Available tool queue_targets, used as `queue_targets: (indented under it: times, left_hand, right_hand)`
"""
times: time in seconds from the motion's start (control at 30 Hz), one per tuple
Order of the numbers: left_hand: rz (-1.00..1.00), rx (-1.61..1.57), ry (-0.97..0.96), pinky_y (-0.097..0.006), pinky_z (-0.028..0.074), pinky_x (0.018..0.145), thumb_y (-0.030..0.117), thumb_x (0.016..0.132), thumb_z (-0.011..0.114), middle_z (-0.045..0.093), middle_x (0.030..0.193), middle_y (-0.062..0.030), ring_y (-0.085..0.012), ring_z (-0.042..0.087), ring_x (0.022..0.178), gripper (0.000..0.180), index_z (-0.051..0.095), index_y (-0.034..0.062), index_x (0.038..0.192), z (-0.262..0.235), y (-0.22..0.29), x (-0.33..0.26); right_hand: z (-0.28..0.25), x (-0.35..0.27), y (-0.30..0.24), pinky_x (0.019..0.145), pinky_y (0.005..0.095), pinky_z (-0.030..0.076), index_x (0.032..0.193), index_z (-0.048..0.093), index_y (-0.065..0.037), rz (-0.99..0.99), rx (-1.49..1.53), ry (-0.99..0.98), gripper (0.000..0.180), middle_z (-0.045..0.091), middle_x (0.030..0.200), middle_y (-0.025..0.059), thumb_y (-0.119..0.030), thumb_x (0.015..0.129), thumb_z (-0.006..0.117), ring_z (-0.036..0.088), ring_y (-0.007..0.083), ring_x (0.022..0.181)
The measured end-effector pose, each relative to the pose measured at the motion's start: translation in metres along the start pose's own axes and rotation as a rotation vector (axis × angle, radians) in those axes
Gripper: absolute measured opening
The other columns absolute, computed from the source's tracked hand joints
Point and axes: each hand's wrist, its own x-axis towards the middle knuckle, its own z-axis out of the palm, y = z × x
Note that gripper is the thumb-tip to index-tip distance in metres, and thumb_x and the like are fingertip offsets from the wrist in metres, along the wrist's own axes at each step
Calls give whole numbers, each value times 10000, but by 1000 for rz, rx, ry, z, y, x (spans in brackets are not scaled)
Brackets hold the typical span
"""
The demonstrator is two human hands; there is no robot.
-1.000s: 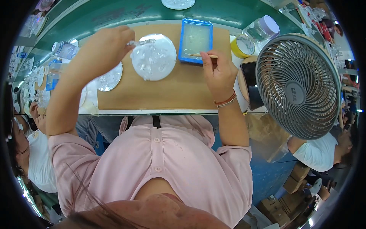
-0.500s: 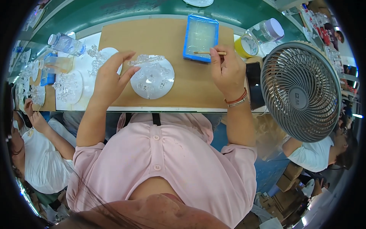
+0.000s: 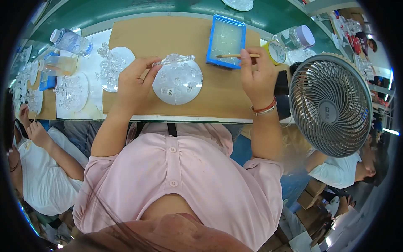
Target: Applying glue to decorative crystal components with a brush on an assembly line.
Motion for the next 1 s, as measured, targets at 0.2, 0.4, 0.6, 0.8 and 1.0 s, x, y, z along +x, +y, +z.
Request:
queue_targets:
  times: [0.2,0.4,0.6,0.8,1.0]
  left_hand:
    - [-132,-137,-62,-306,528,692,111,788,716,683,904,-93,-215,674,820,211,671,56,987,-7,-7,-5]
    - [-164,-176,-42,-292,523,698,107,805,699,685,931,-95,-212,671,833,214,673,68,1014,0,-11,-9]
    - [-136,-193,-43,-257,505,763,65,828,684,696,955,-77,-158,663,858,216,670,37,1042,6,-14,-10]
    - [-101,-205,15,-254,506,683,62,808,694,695,899,-84,-196,666,783,182,692,78,989,8,-15,-9]
    - [-117,-201,-21,-235,497,733,61,833,684,700,937,-61,-131,650,824,192,682,39,1024,8,-17,-11]
  right_hand:
    - [-9,-9,4,583,202,484,939,547,17,87,152,148,101,639,762,77,-84,934,550,605,89,641]
    - [-15,-48,-8,580,267,494,968,494,17,34,322,306,99,617,774,149,-79,949,505,586,154,603]
    - [-1,-109,-34,605,326,509,964,493,-3,-55,331,27,103,626,802,209,-103,938,499,619,236,651]
    - [26,-108,-37,583,340,507,964,500,2,-177,222,-151,98,649,857,209,-22,879,541,637,282,673]
    - [46,-93,-41,557,320,476,947,545,-14,-437,1,-153,211,638,902,148,-15,770,660,603,274,676]
